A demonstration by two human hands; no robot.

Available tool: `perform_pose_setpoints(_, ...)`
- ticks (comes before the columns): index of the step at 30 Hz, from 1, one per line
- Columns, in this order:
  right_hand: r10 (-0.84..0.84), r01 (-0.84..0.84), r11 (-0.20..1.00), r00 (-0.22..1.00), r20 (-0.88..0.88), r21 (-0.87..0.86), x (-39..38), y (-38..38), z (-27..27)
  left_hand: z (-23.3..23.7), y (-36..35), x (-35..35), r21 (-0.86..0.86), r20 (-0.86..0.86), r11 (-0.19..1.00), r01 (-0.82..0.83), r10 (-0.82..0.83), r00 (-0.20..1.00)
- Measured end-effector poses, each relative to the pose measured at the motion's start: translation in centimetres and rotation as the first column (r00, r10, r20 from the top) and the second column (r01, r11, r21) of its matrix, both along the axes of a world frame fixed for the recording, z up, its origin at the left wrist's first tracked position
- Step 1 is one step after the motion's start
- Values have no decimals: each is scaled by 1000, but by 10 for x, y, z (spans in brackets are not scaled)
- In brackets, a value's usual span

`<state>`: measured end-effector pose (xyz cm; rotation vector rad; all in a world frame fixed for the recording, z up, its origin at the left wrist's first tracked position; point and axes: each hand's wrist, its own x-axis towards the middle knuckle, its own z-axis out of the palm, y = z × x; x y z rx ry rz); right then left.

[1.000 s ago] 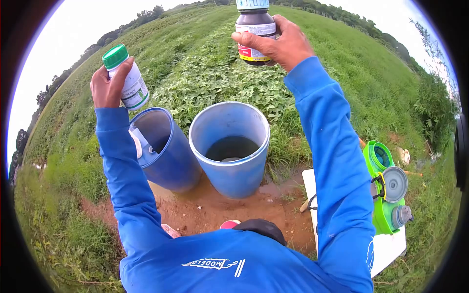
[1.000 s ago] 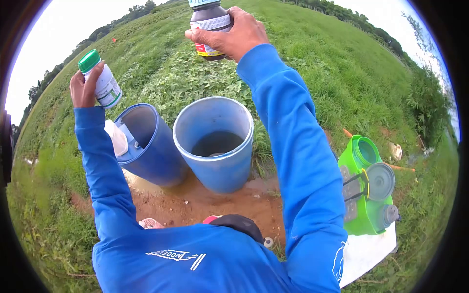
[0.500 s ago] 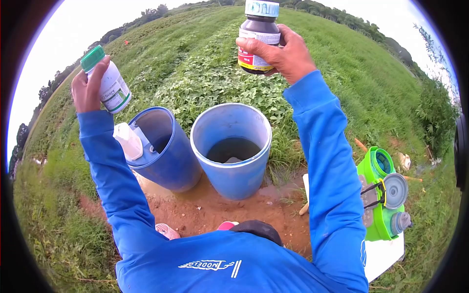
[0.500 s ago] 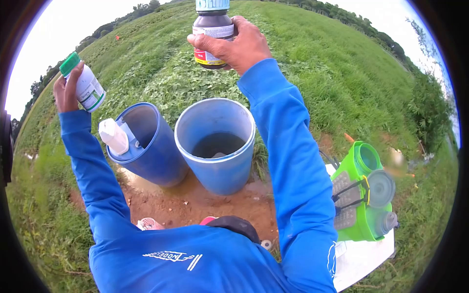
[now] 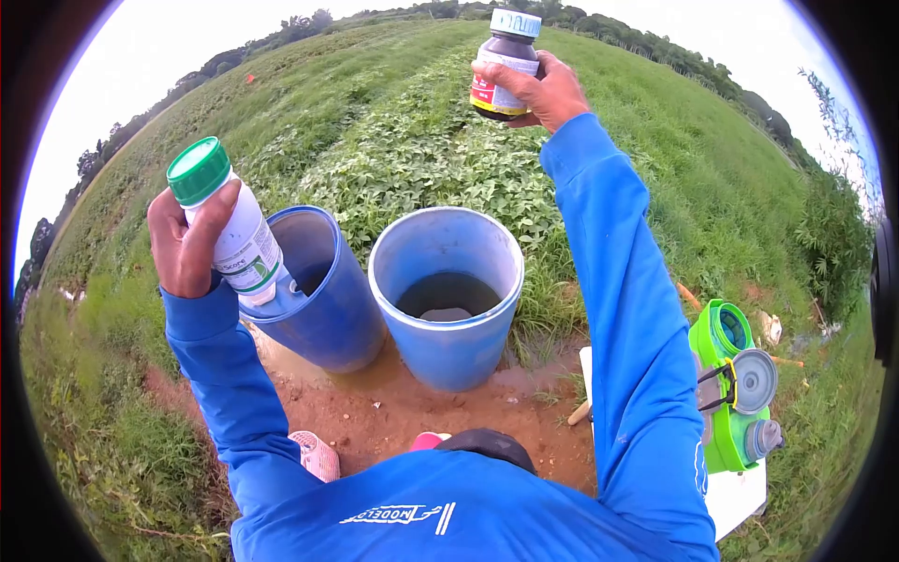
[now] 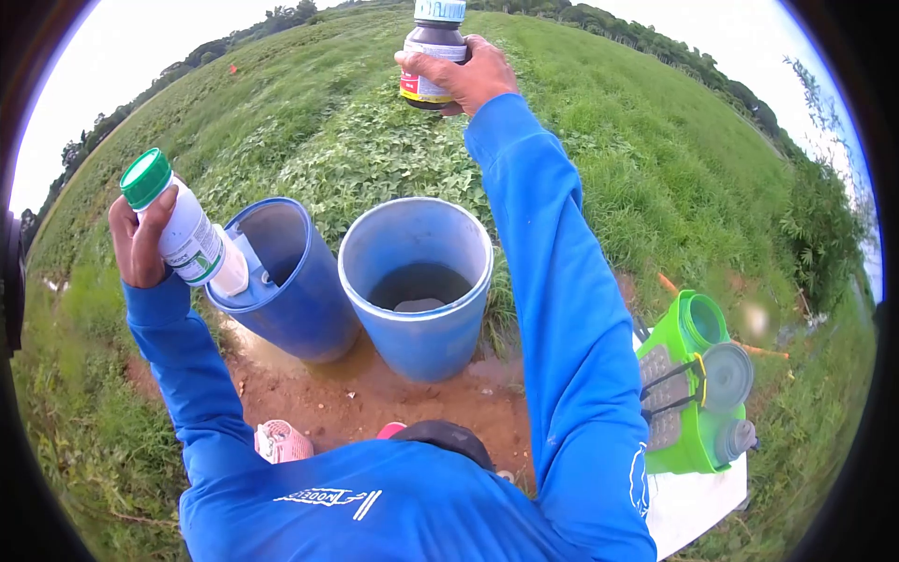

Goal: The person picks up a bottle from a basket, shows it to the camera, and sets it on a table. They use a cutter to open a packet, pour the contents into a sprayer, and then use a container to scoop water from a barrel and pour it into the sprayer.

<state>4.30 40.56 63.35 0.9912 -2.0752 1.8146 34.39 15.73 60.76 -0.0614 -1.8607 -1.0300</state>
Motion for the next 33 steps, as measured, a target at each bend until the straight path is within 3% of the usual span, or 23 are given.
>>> perform_pose_setpoints(9, 176, -177, 983, 984, 12, 45, 42, -4, -14, 3, -65, -27, -63, 55, 968, -242, 246, 968)
perform_pose_setpoints(13, 159, -160, 987, 987, 5, 17, 47, -3, -13, -6, -65, -31, -16, 82, 988, -152, 153, 985)
perform_pose_setpoints(26, 132, -136, 988, 990, 55, 74, 38, 0, -26, -9, -64, -37, -54, 98, 988, -146, 151, 984)
perform_pose_setpoints(33, 339, -332, 941, 926, 168, -69, 62, 4, -59, -53, -52, -40, 54, 171, 999, -6, -3, 985)
